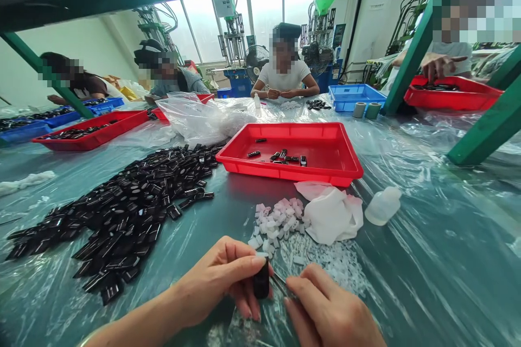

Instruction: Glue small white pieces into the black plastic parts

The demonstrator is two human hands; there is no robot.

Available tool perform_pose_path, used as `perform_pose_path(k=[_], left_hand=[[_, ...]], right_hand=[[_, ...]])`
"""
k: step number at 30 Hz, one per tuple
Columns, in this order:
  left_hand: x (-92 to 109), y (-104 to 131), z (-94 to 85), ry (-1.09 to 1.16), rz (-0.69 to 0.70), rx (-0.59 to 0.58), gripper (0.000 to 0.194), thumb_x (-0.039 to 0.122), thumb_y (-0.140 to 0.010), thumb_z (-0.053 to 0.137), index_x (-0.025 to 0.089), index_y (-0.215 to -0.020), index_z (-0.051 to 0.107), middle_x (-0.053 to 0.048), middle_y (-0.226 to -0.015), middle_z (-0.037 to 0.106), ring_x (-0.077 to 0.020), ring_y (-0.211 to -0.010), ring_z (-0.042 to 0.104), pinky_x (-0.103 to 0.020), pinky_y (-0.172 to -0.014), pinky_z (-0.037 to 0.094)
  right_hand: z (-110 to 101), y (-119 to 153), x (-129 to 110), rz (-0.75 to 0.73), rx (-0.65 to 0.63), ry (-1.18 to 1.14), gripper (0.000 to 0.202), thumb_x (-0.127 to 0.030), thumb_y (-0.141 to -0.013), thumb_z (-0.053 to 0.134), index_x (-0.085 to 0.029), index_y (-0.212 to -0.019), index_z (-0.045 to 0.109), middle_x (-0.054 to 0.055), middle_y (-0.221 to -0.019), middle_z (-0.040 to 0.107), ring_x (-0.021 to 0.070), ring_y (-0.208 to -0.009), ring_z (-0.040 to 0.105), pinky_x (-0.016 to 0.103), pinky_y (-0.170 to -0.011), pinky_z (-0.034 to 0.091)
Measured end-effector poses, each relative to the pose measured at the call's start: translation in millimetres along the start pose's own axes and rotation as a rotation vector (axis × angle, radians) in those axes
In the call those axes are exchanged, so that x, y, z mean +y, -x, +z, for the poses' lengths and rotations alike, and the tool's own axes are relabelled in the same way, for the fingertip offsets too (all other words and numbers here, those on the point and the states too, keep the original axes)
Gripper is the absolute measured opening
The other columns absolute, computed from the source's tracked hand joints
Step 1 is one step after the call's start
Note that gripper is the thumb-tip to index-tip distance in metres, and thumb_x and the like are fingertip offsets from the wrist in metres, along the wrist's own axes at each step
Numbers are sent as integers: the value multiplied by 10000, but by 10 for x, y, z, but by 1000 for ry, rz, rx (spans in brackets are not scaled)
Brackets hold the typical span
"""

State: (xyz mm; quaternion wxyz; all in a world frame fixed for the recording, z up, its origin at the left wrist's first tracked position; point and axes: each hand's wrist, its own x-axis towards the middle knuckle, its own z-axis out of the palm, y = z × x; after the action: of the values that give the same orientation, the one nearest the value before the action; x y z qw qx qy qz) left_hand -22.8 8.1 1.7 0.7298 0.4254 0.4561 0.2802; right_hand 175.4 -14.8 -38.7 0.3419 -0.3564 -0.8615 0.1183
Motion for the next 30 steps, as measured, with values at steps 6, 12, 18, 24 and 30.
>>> perform_pose_path(k=[6, 12, 18, 24, 30], left_hand=[[-47, 4, 19, 20, -10, -44, 319, 375, -669, 676, 58, -666, 635, -79, -612, 617, -114, -480, 603, -143, -427, 450], [-35, 56, 125, -80, -38, -112, 236, 312, -634, 680, 90, -631, 599, -13, -504, 542, -101, -465, 540, -185, -478, 456], [-35, 116, 173, -285, 21, -180, 181, 290, -717, 574, 133, -639, 529, 25, -516, 458, -89, -460, 479, -181, -473, 415], [8, 112, 172, -517, 119, -214, 267, 169, -725, 519, 178, -509, 363, 54, -462, 342, -78, -430, 391, -184, -428, 297], [-7, 111, 133, -666, 253, -238, 381, 172, -745, 570, 170, -493, 285, 67, -486, 202, -64, -459, 207, -225, -451, 187]], right_hand=[[-88, -101, -92, 102, 31, -157, 235, -116, -845, 496, -196, -1066, 512, 20, -829, 598, 99, -617, 597, 167, -560, 507], [-147, -143, -140, 121, -8, -256, 282, -110, -855, 474, -199, -1119, 520, 36, -891, 586, 113, -712, 612, 185, -631, 514], [-151, -151, -139, 76, -64, -253, 199, -133, -874, 454, -154, -1003, 605, 35, -737, 557, 121, -656, 573, 194, -587, 480], [-187, -157, -163, 114, -143, -300, 207, -111, -872, 441, -174, -907, 635, 26, -710, 596, 118, -654, 586, 183, -596, 465], [-204, -178, -181, 151, -152, -321, 233, -104, -842, 435, -190, -754, 633, 4, -600, 566, 113, -556, 564, 182, -499, 426]])
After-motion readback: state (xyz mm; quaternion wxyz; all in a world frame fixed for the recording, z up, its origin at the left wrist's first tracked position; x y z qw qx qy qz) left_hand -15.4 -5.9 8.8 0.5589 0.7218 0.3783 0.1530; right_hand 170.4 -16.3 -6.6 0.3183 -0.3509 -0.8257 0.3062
